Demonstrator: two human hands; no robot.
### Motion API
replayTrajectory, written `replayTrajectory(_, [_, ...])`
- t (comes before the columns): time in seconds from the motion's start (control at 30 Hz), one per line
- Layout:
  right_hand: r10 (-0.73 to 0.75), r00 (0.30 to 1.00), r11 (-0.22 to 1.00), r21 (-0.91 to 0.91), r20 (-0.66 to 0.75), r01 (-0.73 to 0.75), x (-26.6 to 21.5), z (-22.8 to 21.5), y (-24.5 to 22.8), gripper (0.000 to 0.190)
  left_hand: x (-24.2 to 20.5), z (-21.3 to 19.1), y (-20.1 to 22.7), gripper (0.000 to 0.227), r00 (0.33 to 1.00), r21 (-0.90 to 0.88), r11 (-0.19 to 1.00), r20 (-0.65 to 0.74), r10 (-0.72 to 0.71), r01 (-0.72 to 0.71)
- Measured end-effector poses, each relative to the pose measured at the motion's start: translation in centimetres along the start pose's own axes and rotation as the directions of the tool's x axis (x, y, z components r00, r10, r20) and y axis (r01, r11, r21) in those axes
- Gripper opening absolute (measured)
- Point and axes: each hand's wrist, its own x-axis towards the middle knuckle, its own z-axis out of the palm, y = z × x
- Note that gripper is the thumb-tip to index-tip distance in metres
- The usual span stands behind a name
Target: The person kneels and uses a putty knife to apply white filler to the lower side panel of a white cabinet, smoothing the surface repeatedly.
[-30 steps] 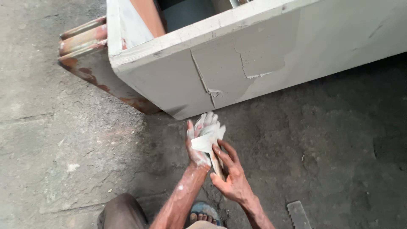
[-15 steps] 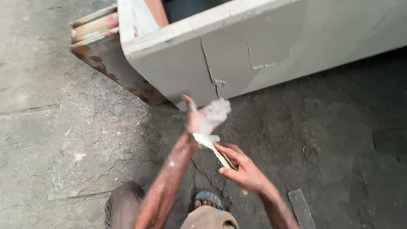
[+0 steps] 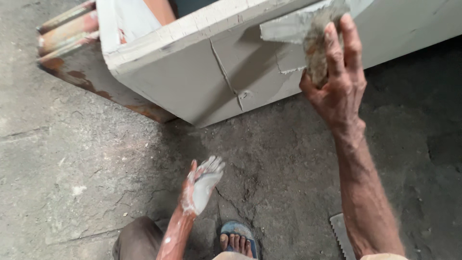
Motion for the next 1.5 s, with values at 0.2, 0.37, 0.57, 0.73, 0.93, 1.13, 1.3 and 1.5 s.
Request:
replayTrajectory(0.2, [-0.029, 0.999, 1.000, 0.011, -0.015, 0.029, -4.2, 8.2, 4.0, 0.101, 0.9, -3.7, -1.6, 0.082, 0.976, -0.185, 0.979, -0.179, -0.121, 0.088])
replayTrajectory(0.37, [0.087, 0.996, 0.987, 0.140, -0.036, -0.081, -12.4, 16.5, 5.5, 0.095, 0.5, -4.1, -0.9, 0.081, 0.992, -0.248, 0.967, -0.097, -0.080, 0.054])
replayTrajectory(0.57, [0.133, 0.984, 0.975, 0.196, -0.115, -0.109, -18.8, 23.6, 5.1, 0.099, 2.2, -1.1, -0.2, 0.080, 0.999, -0.200, 0.979, -0.003, -0.039, 0.038])
replayTrajectory(0.73, [0.306, 0.943, 0.905, 0.269, 0.128, -0.330, -20.8, 18.4, 2.5, 0.091, 5.3, 3.9, 0.2, 0.084, 0.994, -0.013, 0.999, 0.102, 0.045, -0.044])
replayTrajectory(0.93, [0.566, 0.410, -0.068, 0.536, 0.715, -0.841, -21.7, 4.3, -9.2, 0.085, 8.6, 7.7, 0.5, 0.091, 0.916, 0.427, 0.873, 0.398, 0.050, -0.233])
replayTrajectory(1.13, [0.102, 0.312, -0.706, 0.290, 0.945, -0.646, -19.6, -1.3, -15.4, 0.076, 9.1, 10.5, -1.0, 0.110, 0.876, 0.703, 0.708, 0.379, -0.297, -0.064])
replayTrajectory(1.3, [-0.393, 0.591, -0.896, -0.439, 0.704, -0.073, -20.9, -3.8, -18.5, 0.061, 8.9, 9.0, -0.5, 0.108, 0.707, 0.720, 0.652, 0.589, -0.392, -0.239])
replayTrajectory(1.5, [0.165, 0.646, -0.969, 0.244, 0.745, -0.033, -22.4, 0.9, -14.8, 0.062, 7.6, 1.3, -3.7, 0.097, 0.875, 0.873, 0.475, 0.141, -0.462, 0.110])
